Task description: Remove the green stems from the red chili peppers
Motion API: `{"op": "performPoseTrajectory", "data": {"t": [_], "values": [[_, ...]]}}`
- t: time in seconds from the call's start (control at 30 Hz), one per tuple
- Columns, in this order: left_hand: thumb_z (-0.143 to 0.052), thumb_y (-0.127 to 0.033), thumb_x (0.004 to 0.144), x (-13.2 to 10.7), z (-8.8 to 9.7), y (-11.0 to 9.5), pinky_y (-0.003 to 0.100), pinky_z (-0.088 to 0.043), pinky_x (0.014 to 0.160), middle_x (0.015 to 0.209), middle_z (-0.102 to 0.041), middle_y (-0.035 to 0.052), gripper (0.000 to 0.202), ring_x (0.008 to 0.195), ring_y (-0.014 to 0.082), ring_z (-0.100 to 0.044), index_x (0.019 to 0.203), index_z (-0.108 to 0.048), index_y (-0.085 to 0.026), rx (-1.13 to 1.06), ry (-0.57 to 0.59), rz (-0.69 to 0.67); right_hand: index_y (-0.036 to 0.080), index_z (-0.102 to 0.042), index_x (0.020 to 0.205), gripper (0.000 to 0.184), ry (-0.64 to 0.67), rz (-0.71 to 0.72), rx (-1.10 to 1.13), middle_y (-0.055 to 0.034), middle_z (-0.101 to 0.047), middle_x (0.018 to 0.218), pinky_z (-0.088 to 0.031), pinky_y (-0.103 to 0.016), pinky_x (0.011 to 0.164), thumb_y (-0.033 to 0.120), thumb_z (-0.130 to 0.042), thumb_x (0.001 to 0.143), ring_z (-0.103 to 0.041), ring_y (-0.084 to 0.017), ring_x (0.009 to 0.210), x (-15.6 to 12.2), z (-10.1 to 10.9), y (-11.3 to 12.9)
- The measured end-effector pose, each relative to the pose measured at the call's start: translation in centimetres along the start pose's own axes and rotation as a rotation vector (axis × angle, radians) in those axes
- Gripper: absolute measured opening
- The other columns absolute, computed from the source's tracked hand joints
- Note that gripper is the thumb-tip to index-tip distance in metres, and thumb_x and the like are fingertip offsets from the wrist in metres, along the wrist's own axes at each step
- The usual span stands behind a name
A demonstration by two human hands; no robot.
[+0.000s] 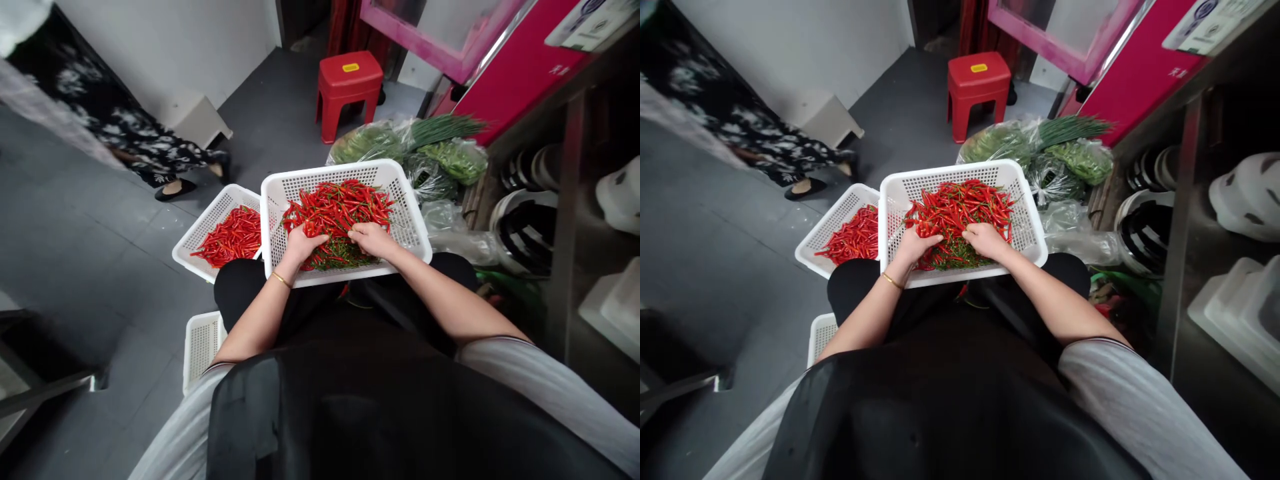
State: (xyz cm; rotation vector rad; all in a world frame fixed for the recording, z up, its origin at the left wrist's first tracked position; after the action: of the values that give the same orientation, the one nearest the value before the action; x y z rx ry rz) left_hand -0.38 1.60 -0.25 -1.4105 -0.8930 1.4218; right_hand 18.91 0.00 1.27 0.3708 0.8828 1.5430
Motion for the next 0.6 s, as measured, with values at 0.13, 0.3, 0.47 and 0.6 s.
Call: {"op": "performPoseTrajectory", "data": {"t": [0.13, 0.3, 0.47, 0.6], "values": [[-0.081, -0.043, 0.062, -0.9, -1.8, -0.4, 0.021, -0.024, 0.040, 0.048, -0.039, -0.0065, 0.042, 0.041, 0.0046, -0.032, 0.061, -0.047, -0.017, -0.306, 0.294, 0.097, 0.019, -0.049, 0.065, 0.024, 0.047, 0.382, -0.118, -0.0004, -0.058, 0.064, -0.039, -0.023, 0.063, 0.025, -0.047, 0.087, -0.052, -0.012, 0.061, -0.9, -0.5, 3.4], [-0.079, -0.042, 0.066, -2.4, -1.7, -1.7, 0.021, -0.036, 0.047, 0.056, -0.050, -0.0034, 0.037, 0.049, 0.0067, -0.044, 0.064, -0.054, -0.015, -0.141, 0.222, -0.215, 0.020, -0.045, 0.060, 0.033, 0.435, 0.362, 0.225, 0.0061, -0.043, 0.048, -0.038, -0.021, 0.048, 0.036, -0.050, 0.087, -0.042, -0.009, 0.043, -0.8, -1.2, 3.4], [-0.073, -0.035, 0.075, -4.7, -1.6, -5.2, 0.026, -0.047, 0.071, 0.074, -0.063, 0.0015, 0.020, 0.072, 0.0125, -0.057, 0.078, -0.064, -0.017, 0.130, -0.019, -0.674, 0.020, -0.048, 0.061, 0.037, 0.109, 0.126, 0.437, 0.0053, -0.044, 0.045, -0.040, -0.022, 0.043, 0.043, -0.046, 0.089, -0.044, -0.010, 0.038, 2.1, -0.8, 2.1], [-0.076, -0.030, 0.071, -3.5, 0.2, -5.2, 0.027, -0.048, 0.070, 0.072, -0.062, 0.0009, 0.019, 0.071, 0.0138, -0.058, 0.071, -0.062, -0.017, 0.113, -0.054, -0.561, 0.017, -0.066, 0.079, 0.031, 0.134, 0.104, -0.285, -0.0071, -0.069, 0.077, -0.050, -0.030, 0.068, 0.042, -0.052, 0.090, -0.066, -0.020, 0.074, 2.6, -2.1, 0.7]]}}
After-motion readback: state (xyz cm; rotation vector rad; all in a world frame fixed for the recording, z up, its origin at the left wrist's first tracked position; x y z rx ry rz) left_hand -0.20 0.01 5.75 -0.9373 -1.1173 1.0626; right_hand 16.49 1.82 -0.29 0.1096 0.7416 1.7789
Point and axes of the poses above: each hand's wrist, its own x-axis towards the middle knuckle, its own z-axis out of the back of the hand, y = z × x, the point moved 3 cm from there along x, towards the middle knuckle
